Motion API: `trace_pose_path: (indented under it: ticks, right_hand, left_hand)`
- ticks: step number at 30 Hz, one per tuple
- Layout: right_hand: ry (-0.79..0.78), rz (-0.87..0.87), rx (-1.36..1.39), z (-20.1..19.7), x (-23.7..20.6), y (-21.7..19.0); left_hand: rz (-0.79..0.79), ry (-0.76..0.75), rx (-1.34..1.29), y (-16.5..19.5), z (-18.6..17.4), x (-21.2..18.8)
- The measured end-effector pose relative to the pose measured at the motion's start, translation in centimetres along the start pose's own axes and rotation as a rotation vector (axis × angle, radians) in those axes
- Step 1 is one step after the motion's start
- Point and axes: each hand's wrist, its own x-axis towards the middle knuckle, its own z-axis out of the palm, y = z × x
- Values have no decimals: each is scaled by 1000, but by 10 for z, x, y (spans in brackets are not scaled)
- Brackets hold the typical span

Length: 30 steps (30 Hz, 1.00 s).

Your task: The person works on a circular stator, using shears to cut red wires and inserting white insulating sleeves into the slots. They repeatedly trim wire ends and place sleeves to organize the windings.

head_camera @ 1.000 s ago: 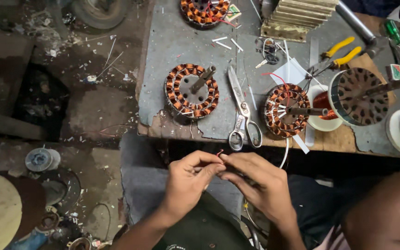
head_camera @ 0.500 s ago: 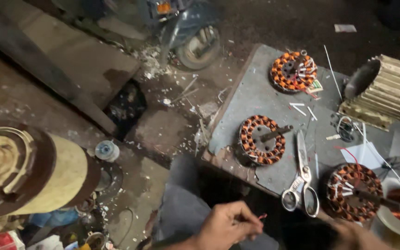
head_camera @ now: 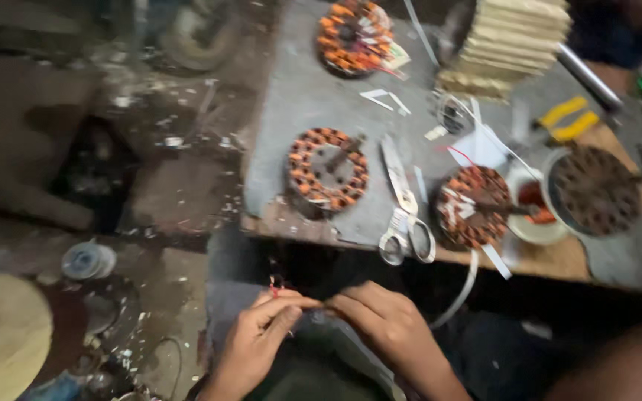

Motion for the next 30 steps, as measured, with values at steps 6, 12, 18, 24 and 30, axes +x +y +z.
trace_pose_path:
  ticks: [6, 12, 18, 24, 30]
  right_hand:
    - [6, -12, -11, -14, 10, -3]
    - [274, 89, -232, -26, 14, 25]
    - [493, 277, -486, -29, 24, 51]
    - [487, 328, -437, 13, 32, 52]
    - [543, 326, -415, 14, 38, 71]
  left_hand:
    - [-340, -96, -206, -14, 23, 11]
    - [-106, -19, -101, -36, 5, 11]
    - [-322, 278, -375, -45, -39, 17]
    - [-42, 482, -405, 5, -57, 44]
    - [180, 474, -323, 45, -52, 126]
